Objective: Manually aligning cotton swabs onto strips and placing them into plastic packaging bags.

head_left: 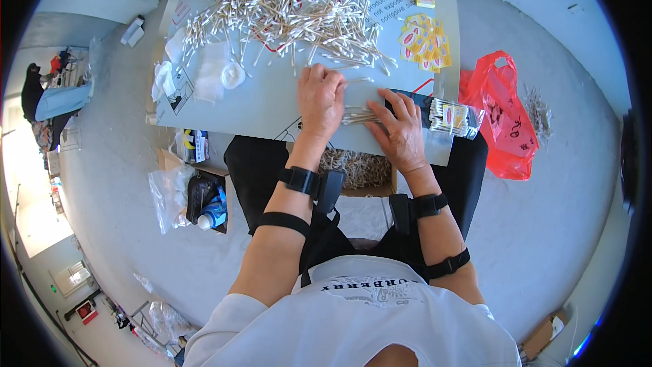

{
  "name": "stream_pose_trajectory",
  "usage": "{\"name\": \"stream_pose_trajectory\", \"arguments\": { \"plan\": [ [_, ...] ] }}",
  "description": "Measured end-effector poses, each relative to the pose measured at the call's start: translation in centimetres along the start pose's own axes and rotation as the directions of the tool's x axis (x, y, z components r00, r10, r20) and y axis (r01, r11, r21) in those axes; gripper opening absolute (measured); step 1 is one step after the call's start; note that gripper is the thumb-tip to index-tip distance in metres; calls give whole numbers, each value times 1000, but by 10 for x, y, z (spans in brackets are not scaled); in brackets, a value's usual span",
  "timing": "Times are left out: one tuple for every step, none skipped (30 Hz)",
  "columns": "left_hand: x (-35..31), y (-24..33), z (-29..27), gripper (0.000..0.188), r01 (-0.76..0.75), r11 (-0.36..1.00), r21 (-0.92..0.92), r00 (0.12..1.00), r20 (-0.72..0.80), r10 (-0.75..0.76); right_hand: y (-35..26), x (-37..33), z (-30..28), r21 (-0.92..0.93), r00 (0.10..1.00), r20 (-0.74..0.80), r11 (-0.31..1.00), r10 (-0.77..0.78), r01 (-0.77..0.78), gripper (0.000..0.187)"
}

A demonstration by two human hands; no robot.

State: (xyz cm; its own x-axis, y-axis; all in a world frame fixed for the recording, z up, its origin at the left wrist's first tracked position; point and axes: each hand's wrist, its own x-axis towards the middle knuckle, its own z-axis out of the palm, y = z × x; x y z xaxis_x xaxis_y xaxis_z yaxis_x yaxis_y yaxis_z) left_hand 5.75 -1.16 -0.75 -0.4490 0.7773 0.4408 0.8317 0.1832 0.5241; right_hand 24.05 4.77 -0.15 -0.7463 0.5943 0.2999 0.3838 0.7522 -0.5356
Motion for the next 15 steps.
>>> {"name": "stream_pose_trajectory", "arguments": {
  "plan": [
    [-3, 4, 0, 17, -12, 1000, 2, 999, 32, 12, 1, -1, 0, 32, 1000, -13, 999, 27, -27, 42],
    [-7, 9, 0, 17, -16, 1000, 0, 999, 31, 16, 2, -2, 0, 64, 998, -25, 997, 55, -53, 44],
    [-12, 15, -1, 16, -29, 998, -48, 996, 85, 33, 2, -2, -1, 61, 998, -28, 997, 57, -55, 44],
    [-15, 17, -2, 15, -40, 995, -94, 989, 135, 53, 2, -2, -1, 34, 999, -22, 999, 30, -29, 46],
    [-16, 17, -3, 19, -31, 987, -155, 995, 92, 46, 2, -1, -2, 6, 1000, -16, 1000, 5, -5, 48],
    [-13, 14, -3, 19, -35, 987, -156, 995, 91, 50, 3, -1, -1, 4, 1000, -20, 1000, 5, -5, 48],
    [-10, 11, -3, 23, 0, 997, -77, 1000, -7, -1, 4, -1, 0, -5, 1000, -9, 1000, -10, 10, 47],
    [-5, 7, -4, 28, 43, 999, -2, 993, -108, -43, 4, -2, 1, -15, 1000, 2, 1000, -25, 25, 47],
    [-1, 2, -5, 35, 95, 995, 33, 993, -74, -92, 4, -3, 1, -16, 1000, 1, 1000, -24, 24, 47],
    [3, -2, -5, 35, 93, 995, 35, 993, -77, -90, 3, -2, 1, -10, 1000, 0, 1000, -19, 19, 46],
    [6, -6, -4, 30, 84, 995, 57, 993, -83, -79, 2, -1, 1, -4, 1000, -1, 1000, -15, 15, 45],
    [7, -9, -4, 25, 74, 994, 80, 994, -90, -67, 1, 0, 1, -3, 1000, -3, 1000, -18, 18, 45],
    [7, -8, -2, 25, 72, 994, 77, 994, -89, -65, 1, 0, 1, -2, 1000, -7, 1000, -15, 15, 45],
    [6, -8, 0, 21, 56, 996, 76, 997, -64, -52, 1, 0, 0, -1, 1000, -10, 1000, -13, 13, 44],
    [6, -7, 1, 18, 41, 996, 75, 998, -39, -39, 2, 0, 0, -2, 1000, -12, 1000, -13, 13, 44]
  ]
}}
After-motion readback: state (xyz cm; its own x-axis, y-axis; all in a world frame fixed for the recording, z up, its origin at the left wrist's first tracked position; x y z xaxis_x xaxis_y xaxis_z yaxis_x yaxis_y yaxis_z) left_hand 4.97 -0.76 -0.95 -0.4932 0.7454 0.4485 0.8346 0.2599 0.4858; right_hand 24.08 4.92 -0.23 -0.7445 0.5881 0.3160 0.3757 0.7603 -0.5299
